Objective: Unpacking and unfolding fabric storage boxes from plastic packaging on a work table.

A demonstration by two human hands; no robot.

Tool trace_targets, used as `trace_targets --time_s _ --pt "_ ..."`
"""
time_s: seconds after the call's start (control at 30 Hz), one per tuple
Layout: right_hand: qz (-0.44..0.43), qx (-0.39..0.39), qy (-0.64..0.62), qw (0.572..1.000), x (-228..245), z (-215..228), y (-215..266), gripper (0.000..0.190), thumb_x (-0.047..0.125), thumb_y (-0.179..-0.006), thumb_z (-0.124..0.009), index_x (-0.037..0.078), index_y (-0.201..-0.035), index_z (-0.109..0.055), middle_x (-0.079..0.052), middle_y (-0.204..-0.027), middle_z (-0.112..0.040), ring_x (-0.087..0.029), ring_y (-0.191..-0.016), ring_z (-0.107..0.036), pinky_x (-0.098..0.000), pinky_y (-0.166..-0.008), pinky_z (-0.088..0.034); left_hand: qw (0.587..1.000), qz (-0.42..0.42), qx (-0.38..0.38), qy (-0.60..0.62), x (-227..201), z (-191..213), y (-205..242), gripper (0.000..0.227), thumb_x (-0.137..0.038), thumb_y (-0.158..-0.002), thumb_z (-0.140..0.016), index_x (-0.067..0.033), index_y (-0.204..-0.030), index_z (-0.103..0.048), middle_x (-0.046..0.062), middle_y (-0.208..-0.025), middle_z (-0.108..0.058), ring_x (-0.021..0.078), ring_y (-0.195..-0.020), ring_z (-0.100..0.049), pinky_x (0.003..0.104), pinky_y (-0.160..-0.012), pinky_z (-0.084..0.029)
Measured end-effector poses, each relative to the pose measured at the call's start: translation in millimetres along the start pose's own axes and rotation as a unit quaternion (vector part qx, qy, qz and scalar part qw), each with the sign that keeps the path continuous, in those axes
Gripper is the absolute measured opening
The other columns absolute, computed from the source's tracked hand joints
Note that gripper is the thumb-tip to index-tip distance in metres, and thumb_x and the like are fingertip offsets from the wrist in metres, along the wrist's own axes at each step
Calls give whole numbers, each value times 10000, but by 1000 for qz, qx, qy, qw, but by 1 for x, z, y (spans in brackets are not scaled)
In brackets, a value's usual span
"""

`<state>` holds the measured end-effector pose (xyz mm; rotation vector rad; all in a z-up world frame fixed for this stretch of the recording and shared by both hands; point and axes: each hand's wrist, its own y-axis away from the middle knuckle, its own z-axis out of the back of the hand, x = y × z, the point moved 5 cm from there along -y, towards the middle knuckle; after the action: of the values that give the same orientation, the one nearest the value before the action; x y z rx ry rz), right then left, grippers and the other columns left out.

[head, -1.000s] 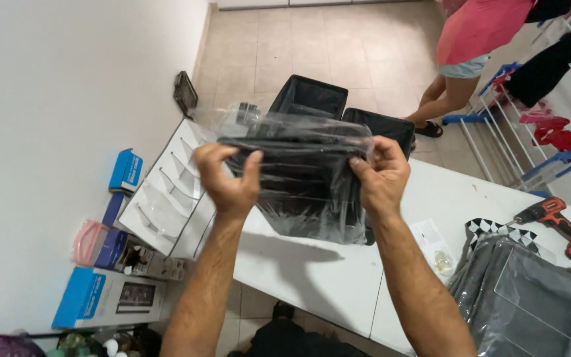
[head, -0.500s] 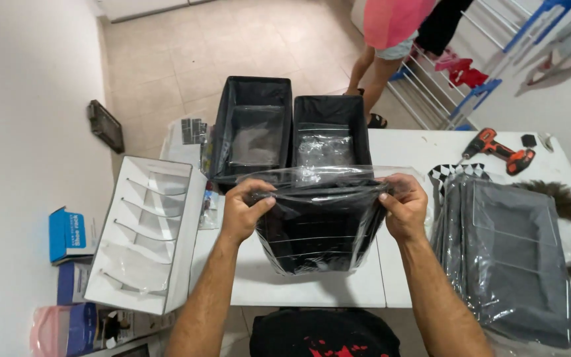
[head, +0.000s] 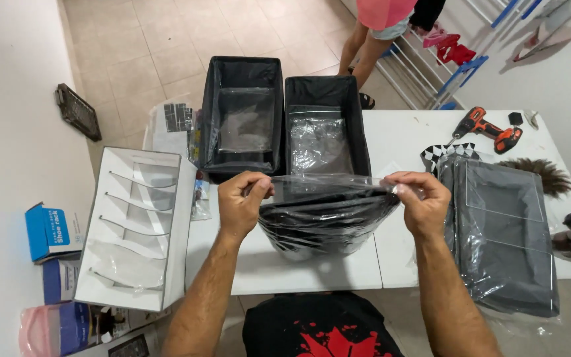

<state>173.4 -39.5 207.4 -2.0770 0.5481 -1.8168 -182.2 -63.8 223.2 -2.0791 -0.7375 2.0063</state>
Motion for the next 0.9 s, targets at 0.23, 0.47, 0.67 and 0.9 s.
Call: trace_targets --time_s 0.23,0.47,0.67,0.9 --pt "4 -44 21 999 -1 15 -6 164 90 -977 -625 -34 -873 -652 -285 -890 -715 -335 -839 -761 -445 -798 -623 995 -76 11 -59 -16 -7 -7 221 -91 -923 -709 -100 -705 -744 26 -573 -694 150 -526 -660 266 -536 -540" --pt "-59 -95 -74 991 -22 33 -3 159 86 -983 -597 -39 -889 -625 -292 -912 -710 -387 -856 -772 -500 -807 -647 993 -20 97 68 22 0 -3 456 -495 -928 -734 -51 -1030 -721 117 -880 -782 205 -851 -753 346 -790 -604" --pt "-76 -87 -85 990 -34 45 -3 164 111 -1038 -584 -33 -975 -632 -292 -992 -717 -392 -915 -767 -537 -841 -642 975 74 200 54 66 -9 18 673 -283 -742 -934 -10 -1281 -637 160 -1171 -762 233 -1135 -685 408 -1003 -526" --pt "-100 73 -172 977 -54 34 9 1006 172 -504 -907 -18 -1405 -503 -352 -1286 -628 -443 -1222 -641 -552 -1014 -541 980 80 158 93 92 -19 11 265 -140 -869 -810 5 -1082 -750 153 -1002 -751 250 -962 -733 392 -875 -587"
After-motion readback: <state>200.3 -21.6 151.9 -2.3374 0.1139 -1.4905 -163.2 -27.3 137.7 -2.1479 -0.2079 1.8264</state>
